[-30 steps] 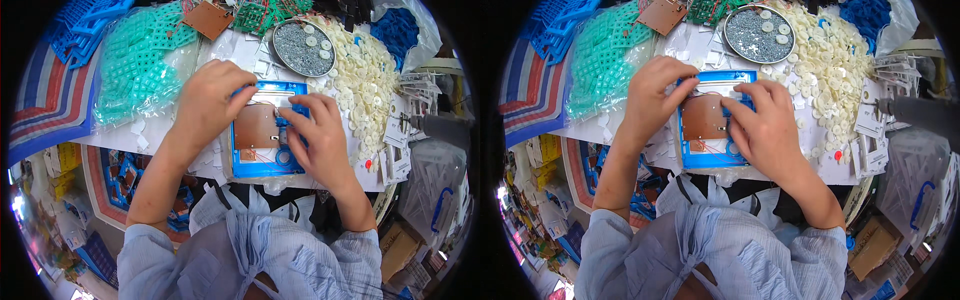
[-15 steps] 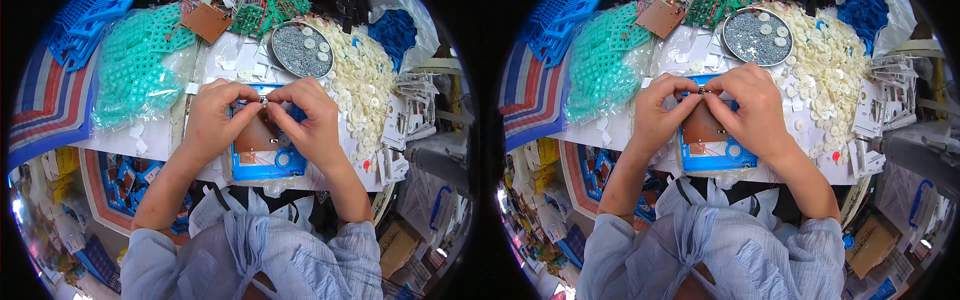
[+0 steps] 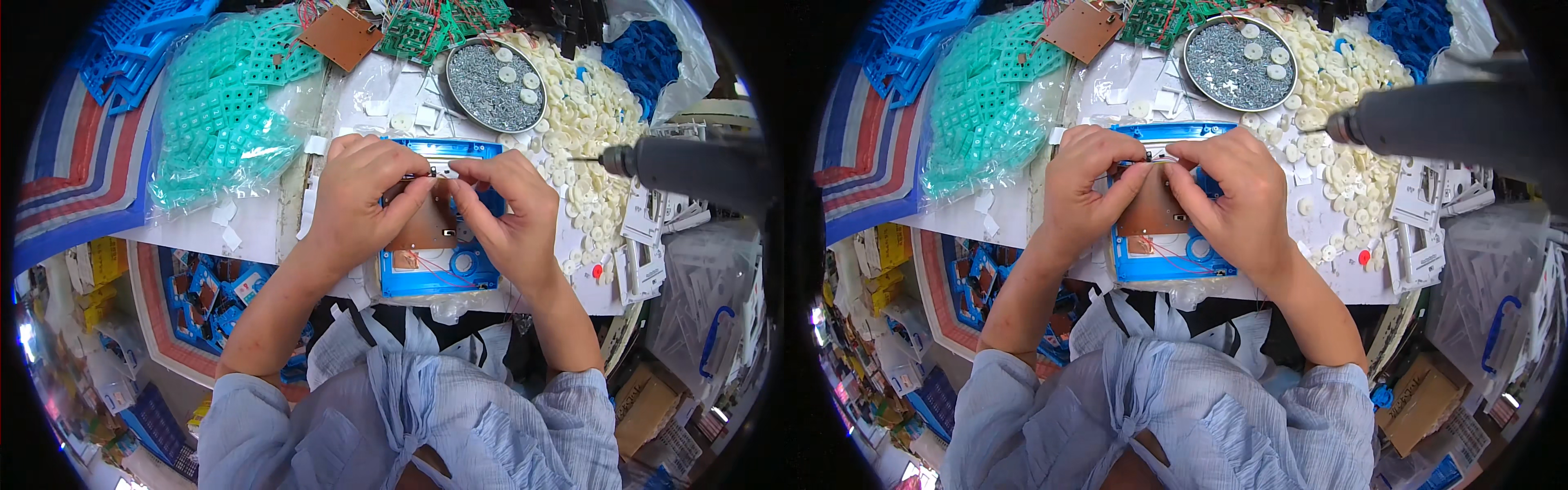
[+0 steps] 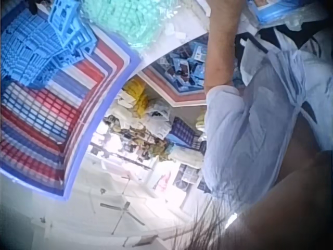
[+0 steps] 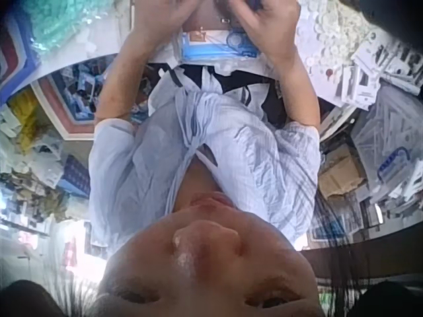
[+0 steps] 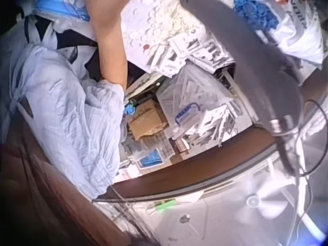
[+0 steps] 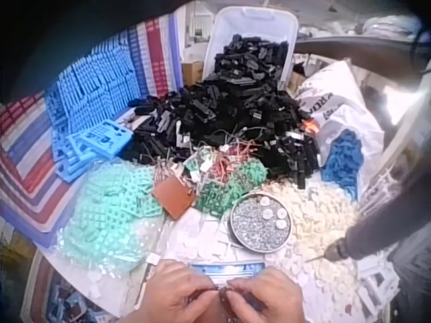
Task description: Assembling an electronic toy or device by mounting a circuit board and various plastic components into a blue housing using an electric screwdriver.
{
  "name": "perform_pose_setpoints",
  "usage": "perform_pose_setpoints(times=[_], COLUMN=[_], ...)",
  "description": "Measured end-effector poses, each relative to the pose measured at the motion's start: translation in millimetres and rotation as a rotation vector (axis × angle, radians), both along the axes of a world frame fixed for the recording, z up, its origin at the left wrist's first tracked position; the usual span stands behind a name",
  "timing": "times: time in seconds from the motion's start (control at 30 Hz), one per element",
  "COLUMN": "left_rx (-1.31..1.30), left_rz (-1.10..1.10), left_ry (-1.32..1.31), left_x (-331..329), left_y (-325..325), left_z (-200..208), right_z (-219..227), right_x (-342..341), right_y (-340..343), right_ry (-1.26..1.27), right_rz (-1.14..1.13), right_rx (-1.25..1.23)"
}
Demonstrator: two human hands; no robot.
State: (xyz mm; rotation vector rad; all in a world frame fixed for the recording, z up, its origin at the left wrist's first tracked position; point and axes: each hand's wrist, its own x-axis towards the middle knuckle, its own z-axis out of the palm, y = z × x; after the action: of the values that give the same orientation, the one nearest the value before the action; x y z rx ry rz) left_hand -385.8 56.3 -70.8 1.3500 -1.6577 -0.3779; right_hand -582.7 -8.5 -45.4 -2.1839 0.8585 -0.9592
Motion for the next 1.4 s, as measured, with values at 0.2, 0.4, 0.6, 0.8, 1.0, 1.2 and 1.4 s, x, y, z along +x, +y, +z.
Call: perform_pose_setpoints(times=[0.2, 0.4, 0.6, 0.8, 1.0, 1.2, 1.4], left_rx=[0.001, -0.031, 0.003, -0.001, 0.023, 0.038, 0.001], left_rz=[-0.003, -0.023, -0.095, -0.093, -0.109, -0.126, -0.077], left_ry=[-0.052, -0.068, -0.083, -0.084, -0.090, -0.063, -0.024], left_x=[-1, 0, 6, 5, 6, 5, 4], left_y=[2, 0, 0, 0, 0, 1, 1], left_z=[1, 1, 4, 4, 3, 5, -1], right_z=[0, 2, -1, -2, -1, -1, -1], right_x=[2, 1, 1, 2, 2, 1, 2], right_y=[1, -7, -11, -12, -10, -10, -6], right_ry=[0.015, 0.044, 0.019, -0.018, -0.046, -0.051, -0.093], right_rz=[0.015, 0.090, 0.122, 0.131, 0.129, 0.154, 0.104], right_rx=[-0.048, -0.156, -0.136, -0.157, -0.118, -0.105, -0.105])
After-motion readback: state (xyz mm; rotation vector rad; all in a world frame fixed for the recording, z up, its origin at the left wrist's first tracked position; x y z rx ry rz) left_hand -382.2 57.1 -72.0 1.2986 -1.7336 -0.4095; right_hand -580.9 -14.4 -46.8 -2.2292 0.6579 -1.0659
